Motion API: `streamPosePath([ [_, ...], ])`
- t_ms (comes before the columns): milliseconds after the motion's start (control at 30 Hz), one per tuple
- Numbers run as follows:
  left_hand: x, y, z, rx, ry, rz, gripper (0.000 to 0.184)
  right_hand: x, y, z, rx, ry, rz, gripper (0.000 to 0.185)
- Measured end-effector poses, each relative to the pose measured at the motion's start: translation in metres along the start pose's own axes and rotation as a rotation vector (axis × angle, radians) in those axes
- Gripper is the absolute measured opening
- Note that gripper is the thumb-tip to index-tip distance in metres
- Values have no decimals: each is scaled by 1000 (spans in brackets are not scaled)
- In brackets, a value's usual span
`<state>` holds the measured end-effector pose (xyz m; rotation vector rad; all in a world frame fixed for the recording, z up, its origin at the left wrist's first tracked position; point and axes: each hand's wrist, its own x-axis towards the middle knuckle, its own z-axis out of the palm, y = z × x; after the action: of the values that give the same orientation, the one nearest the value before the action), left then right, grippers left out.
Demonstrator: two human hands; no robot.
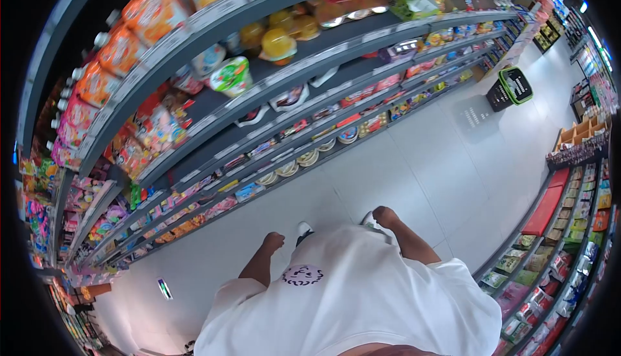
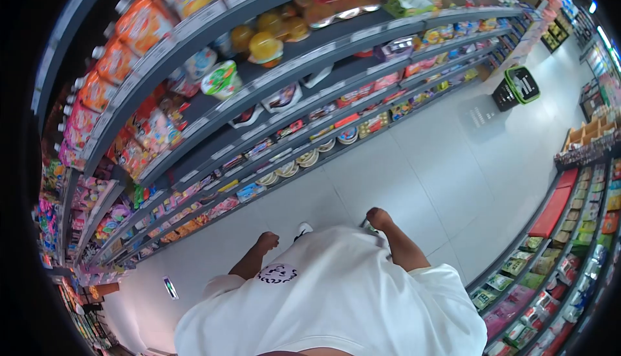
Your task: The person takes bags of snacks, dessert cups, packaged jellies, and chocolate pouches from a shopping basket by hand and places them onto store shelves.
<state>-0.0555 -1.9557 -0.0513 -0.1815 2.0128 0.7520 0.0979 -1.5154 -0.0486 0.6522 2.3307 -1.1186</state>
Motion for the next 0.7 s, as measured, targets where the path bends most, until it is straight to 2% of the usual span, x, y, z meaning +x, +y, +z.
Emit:
streamPosePath([
  [33,4,21,15,-31,-21,-57,15,17,63,11,-156,44,-74,30],
  [67,7,41,30,-63,-42,-117,14,3,79,-8,-184,79,-72,21],
  [100,7,64,45,-126,-85,-46,14,-7,107,-19,132,106,120,19],
  [133,11,81,62,-110,-89,-51,14,-23,126,-36,169,100,208,19],
  [167,16,97,81,-142,-46,24,16,-41,146,-51,65,135,198,18],
  [200,23,120,99,-182,0,112,19,-43,184,-66,-780,-48,-238,17],
  [233,26,149,114,-181,-4,127,19,-50,208,-71,-284,35,236,16],
  [267,23,177,127,-198,-14,198,20,-55,239,-77,-284,48,240,16],
  [300,21,200,137,-214,-25,264,20,-62,270,-83,-389,26,142,15],
  [333,23,219,146,-207,-32,270,20,-66,289,-89,-491,2,44,15],
  [367,26,237,153,-147,-32,309,20,-72,291,-98,-484,8,52,15],
  [433,35,262,164,-78,-61,341,23,-89,285,-115,210,139,491,15],
  [467,38,271,165,-63,-70,345,23,-93,282,-118,224,147,499,15],
  [533,45,288,165,8,-86,268,24,-98,275,-121,581,228,554,18],
  [600,54,299,164,60,-111,227,25,-95,264,-126,533,203,554,23],
  [700,76,311,163,171,-96,120,25,-76,268,-123,527,273,443,27],
])
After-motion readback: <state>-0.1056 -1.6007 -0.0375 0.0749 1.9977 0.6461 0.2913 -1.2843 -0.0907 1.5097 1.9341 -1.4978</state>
